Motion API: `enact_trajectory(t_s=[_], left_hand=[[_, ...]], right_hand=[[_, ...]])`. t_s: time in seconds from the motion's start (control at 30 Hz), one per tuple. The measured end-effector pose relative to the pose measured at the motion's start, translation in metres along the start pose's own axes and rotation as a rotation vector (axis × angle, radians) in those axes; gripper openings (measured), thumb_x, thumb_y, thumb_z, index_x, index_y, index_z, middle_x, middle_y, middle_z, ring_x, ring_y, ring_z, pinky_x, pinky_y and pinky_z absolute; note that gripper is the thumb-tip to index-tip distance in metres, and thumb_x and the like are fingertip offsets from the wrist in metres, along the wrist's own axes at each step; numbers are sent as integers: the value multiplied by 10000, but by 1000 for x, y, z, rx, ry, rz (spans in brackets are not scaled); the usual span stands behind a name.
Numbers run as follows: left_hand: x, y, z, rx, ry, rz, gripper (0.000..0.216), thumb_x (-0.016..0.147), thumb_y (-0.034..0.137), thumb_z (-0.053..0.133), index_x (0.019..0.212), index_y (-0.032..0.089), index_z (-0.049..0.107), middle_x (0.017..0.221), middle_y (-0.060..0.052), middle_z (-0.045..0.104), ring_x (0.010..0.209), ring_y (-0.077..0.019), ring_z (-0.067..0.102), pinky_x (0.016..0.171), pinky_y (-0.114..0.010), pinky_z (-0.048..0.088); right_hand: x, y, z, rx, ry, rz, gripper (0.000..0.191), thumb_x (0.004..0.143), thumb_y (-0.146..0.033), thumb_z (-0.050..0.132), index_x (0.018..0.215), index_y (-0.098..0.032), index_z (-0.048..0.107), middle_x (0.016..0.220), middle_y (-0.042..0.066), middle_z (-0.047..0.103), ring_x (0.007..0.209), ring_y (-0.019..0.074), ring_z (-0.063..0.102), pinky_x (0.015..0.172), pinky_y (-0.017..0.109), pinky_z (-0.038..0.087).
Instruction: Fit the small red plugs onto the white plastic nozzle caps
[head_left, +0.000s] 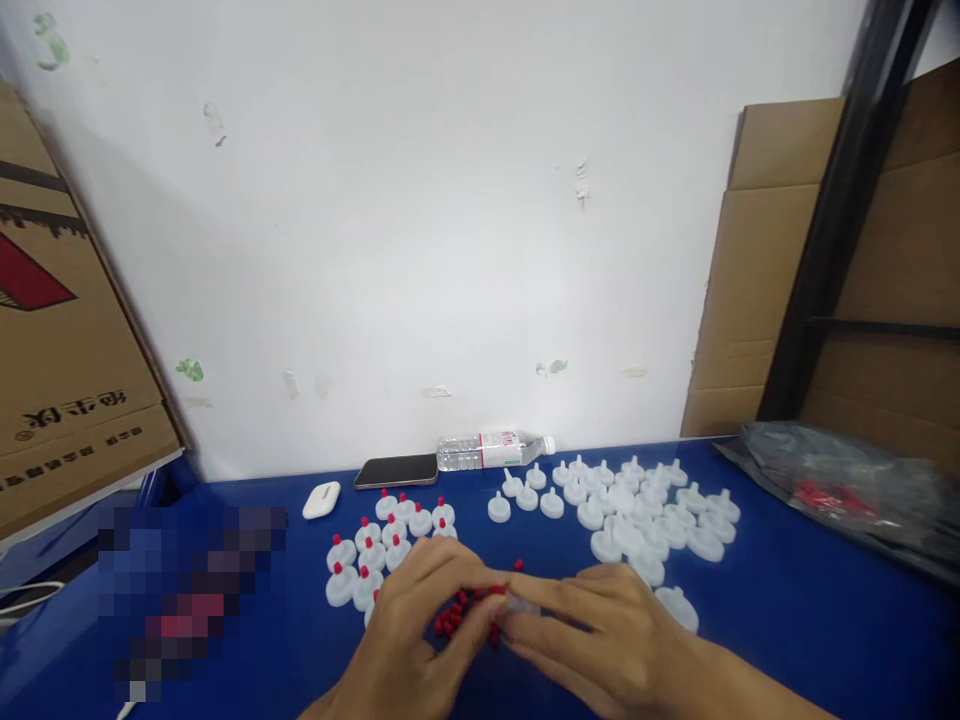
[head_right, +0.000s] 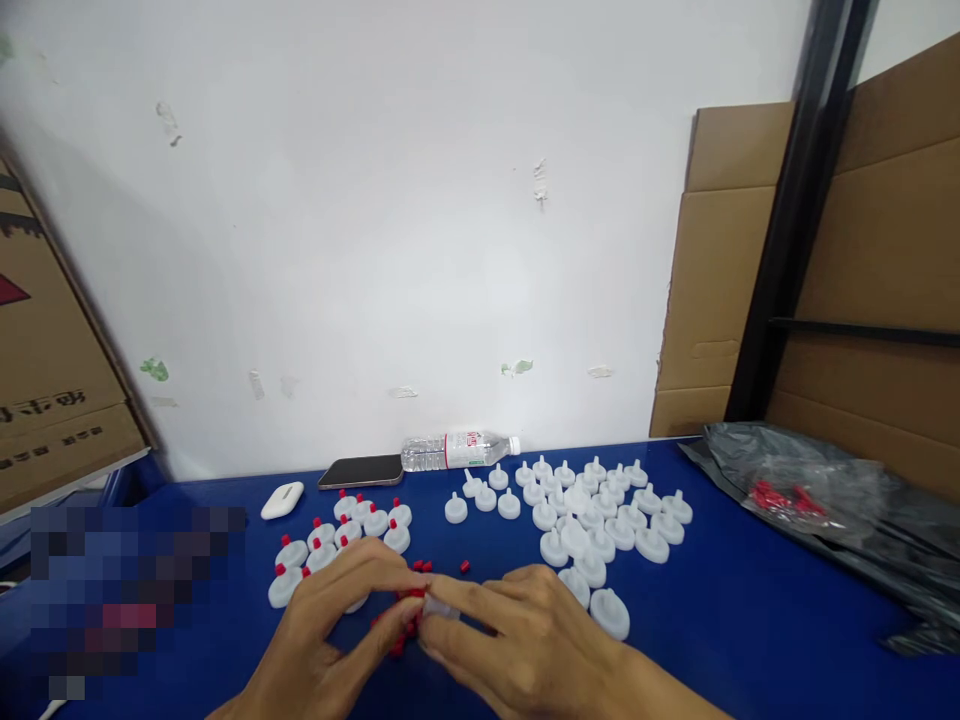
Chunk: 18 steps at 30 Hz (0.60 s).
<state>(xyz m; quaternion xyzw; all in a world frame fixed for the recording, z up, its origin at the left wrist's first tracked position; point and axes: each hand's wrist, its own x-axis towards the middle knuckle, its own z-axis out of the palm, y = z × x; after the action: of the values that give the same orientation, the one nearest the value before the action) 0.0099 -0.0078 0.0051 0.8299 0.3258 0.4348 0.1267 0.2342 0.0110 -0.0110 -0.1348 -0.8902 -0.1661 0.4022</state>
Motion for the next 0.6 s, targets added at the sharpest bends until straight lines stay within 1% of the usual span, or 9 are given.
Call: enact_trajectory(t_s=[0.1, 0.17, 0.27, 0.37, 0.47, 0.6], left_hand=[[4, -4, -5, 38, 41, -62, 95, 988, 203, 608, 929, 217, 681, 852, -17, 703, 786, -174, 647, 743, -301, 494], [5, -13, -9, 108, 72, -67, 83, 997, 206, 602, 960, 217, 675, 884, -17, 708, 817, -182, 642, 780, -324, 480], [8, -30, -16, 274, 71, 22, 99, 1002, 174, 590, 1018, 221, 676, 937, -20, 713, 878, -200, 617, 844, -369, 442], [10, -42, -21, 426, 25, 117, 146, 1000, 141, 568, 1035, 214, 688, 924, -29, 710, 869, -217, 578, 823, -390, 419], [12, -48, -23, 520, -42, 105, 192, 1003, 121, 528, 1002, 209, 699, 908, -44, 704, 856, -231, 555, 792, -398, 416], [11, -54, -21, 564, -105, 85, 203, 997, 120, 525, 977, 212, 704, 915, -51, 708, 889, -245, 562, 819, -421, 428]], right_hand=[[-3, 1, 0, -6, -31, 83, 301, 976, -85, 493, 1225, -160, 643, 1371, 123, 648, 810, 123, 734, 602, 248, 535], [-5, 2, -2, -3, -26, 132, 354, 953, -63, 465, 1247, -175, 627, 1423, 127, 608, 885, 130, 738, 627, 249, 544], [-4, 1, -5, 11, -19, 161, 334, 946, -76, 465, 1205, -197, 636, 1378, 108, 645, 858, 128, 738, 609, 247, 536], [-2, 0, -6, 26, -25, 148, 308, 944, -85, 471, 1180, -197, 636, 1327, 94, 677, 841, 132, 737, 598, 252, 532], [-1, -1, -5, 42, -53, 133, 310, 938, -84, 469, 1177, -199, 630, 1286, 83, 693, 839, 132, 731, 605, 249, 530], [-1, -2, -6, 56, -75, 130, 307, 928, -74, 442, 1134, -192, 637, 1222, 85, 708, 801, 118, 716, 618, 229, 522]])
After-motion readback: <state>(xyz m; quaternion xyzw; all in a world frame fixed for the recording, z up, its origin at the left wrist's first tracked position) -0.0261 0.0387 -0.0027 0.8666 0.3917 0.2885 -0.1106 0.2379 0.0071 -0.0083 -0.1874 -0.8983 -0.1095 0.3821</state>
